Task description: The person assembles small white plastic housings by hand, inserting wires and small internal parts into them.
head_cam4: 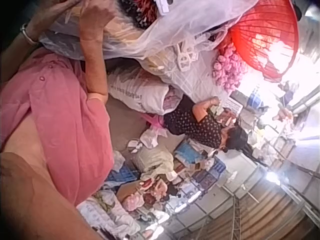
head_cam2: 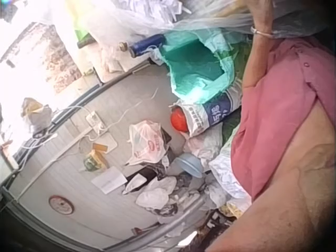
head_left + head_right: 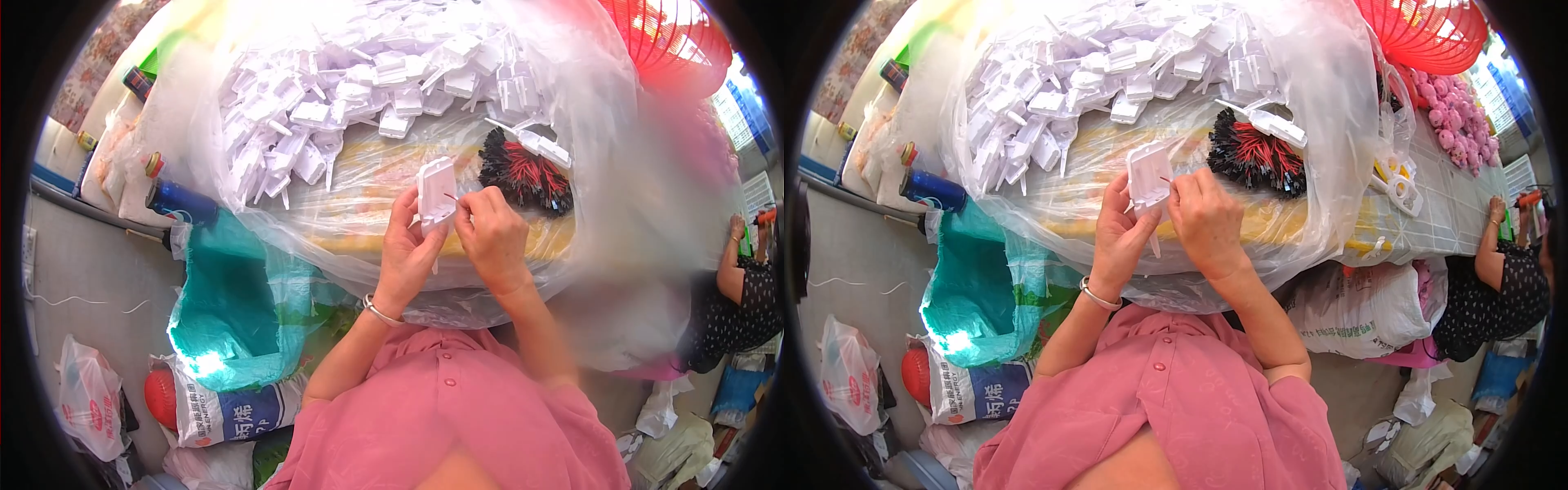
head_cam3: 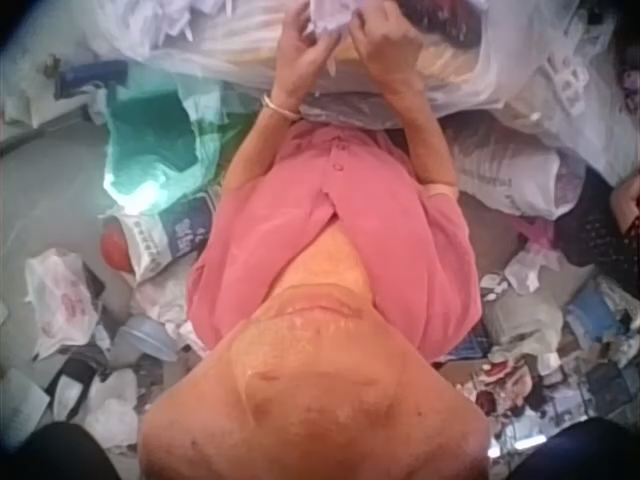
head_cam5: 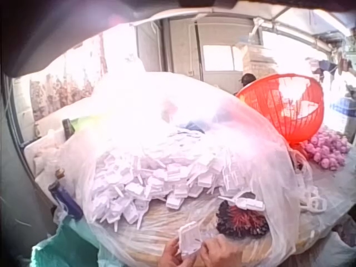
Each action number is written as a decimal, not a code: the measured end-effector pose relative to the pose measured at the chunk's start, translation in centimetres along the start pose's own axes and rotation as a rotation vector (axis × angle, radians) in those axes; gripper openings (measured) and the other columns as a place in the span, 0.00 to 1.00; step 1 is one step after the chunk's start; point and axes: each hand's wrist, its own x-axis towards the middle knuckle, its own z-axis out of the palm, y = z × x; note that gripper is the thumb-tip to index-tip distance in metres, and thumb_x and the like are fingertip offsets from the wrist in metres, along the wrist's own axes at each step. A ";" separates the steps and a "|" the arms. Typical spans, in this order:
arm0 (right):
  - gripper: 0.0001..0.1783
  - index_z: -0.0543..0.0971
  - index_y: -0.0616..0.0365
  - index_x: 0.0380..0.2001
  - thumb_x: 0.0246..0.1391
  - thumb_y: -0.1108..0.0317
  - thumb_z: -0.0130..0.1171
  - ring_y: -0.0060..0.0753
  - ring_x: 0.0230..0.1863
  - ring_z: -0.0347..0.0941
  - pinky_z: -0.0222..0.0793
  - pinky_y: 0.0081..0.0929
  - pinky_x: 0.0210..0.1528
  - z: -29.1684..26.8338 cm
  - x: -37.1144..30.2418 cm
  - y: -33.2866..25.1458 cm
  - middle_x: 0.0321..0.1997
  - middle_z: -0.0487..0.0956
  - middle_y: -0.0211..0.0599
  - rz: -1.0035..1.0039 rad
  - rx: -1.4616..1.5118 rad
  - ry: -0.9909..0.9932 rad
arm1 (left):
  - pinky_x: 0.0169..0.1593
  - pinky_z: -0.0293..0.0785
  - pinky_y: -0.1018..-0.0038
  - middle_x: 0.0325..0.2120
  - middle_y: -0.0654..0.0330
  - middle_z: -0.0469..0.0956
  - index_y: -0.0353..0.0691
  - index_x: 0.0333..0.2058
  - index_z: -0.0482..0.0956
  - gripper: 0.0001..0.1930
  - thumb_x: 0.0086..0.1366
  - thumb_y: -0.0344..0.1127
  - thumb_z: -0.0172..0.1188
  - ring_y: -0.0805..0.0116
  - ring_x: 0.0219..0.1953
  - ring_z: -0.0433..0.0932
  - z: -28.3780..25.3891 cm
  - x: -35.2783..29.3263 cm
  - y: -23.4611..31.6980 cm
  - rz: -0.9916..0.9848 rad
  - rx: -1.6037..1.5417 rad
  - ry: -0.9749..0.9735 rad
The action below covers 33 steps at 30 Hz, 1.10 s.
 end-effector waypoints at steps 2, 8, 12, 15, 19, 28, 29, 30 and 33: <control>0.05 0.73 0.54 0.24 0.42 0.74 0.58 0.38 0.23 0.71 0.65 0.32 0.23 0.1 0.0 -0.1 0.25 0.70 0.33 -0.019 0.011 0.002 | 0.53 0.67 0.75 0.51 0.56 0.66 0.38 0.59 0.52 0.31 0.59 0.21 0.54 0.69 0.52 0.68 0.0 0.0 0.0 -0.009 -0.007 0.001; 0.05 0.73 0.56 0.24 0.42 0.75 0.59 0.39 0.23 0.71 0.65 0.31 0.22 0.2 -0.1 0.2 0.25 0.70 0.34 -0.009 0.059 -0.018 | 0.48 0.69 0.78 0.52 0.56 0.65 0.39 0.60 0.53 0.31 0.59 0.21 0.55 0.72 0.50 0.70 -0.1 0.0 -0.2 0.012 0.009 -0.045; 0.04 0.73 0.56 0.26 0.45 0.72 0.58 0.39 0.25 0.72 0.67 0.31 0.23 0.3 0.2 0.6 0.30 0.73 0.37 0.099 0.228 -0.026 | 0.43 0.69 0.81 0.54 0.56 0.64 0.41 0.60 0.54 0.30 0.60 0.21 0.55 0.75 0.48 0.70 -0.7 -0.3 -0.2 -0.201 0.045 -0.059; 0.06 0.75 0.58 0.29 0.45 0.74 0.59 0.34 0.24 0.73 0.67 0.27 0.24 0.7 0.2 1.1 0.30 0.74 0.38 0.157 0.439 -0.018 | 0.40 0.68 0.83 0.55 0.56 0.63 0.43 0.60 0.56 0.29 0.60 0.22 0.54 0.77 0.47 0.70 -0.8 0.1 -0.7 0.106 0.126 -0.127; 0.08 0.75 0.62 0.33 0.45 0.78 0.59 0.21 0.24 0.70 0.65 0.18 0.24 1.3 -0.5 2.3 0.28 0.74 0.34 0.251 0.735 -0.060 | 0.51 0.68 0.76 0.54 0.55 0.63 0.38 0.59 0.59 0.26 0.62 0.27 0.54 0.70 0.50 0.70 -0.8 0.8 1.0 -0.087 -0.112 -0.047; 0.07 0.74 0.63 0.34 0.49 0.76 0.54 0.28 0.36 0.72 0.66 0.21 0.35 1.7 0.2 2.7 0.36 0.75 0.37 0.010 0.670 0.013 | 0.31 0.70 0.83 0.27 0.65 0.78 0.35 0.35 0.77 0.08 0.60 0.33 0.60 0.79 0.30 0.76 -1.5 3.6 -0.1 -0.127 0.111 0.036; 0.07 0.74 0.62 0.35 0.50 0.75 0.53 0.29 0.38 0.71 0.65 0.22 0.37 1.5 0.0 3.2 0.38 0.75 0.38 0.085 0.547 0.086 | 0.30 0.71 0.83 0.25 0.65 0.77 0.35 0.33 0.77 0.07 0.59 0.33 0.60 0.80 0.27 0.76 -1.5 3.7 -0.3 -0.095 0.156 0.091; 0.07 0.74 0.62 0.35 0.51 0.75 0.52 0.31 0.41 0.71 0.65 0.23 0.39 1.0 0.3 3.4 0.40 0.75 0.39 0.158 0.424 0.158 | 0.30 0.70 0.83 0.25 0.65 0.77 0.35 0.33 0.77 0.07 0.59 0.32 0.60 0.80 0.26 0.74 -1.5 3.9 -0.2 -0.107 0.190 0.122; 0.10 0.74 0.60 0.37 0.49 0.78 0.52 0.26 0.31 0.70 0.64 0.19 0.30 -0.8 0.1 2.6 0.38 0.75 0.34 0.282 0.500 0.231 | 0.30 0.70 0.84 0.24 0.65 0.77 0.34 0.32 0.77 0.07 0.58 0.31 0.61 0.81 0.25 0.74 -2.3 4.2 -1.2 -0.006 0.245 0.097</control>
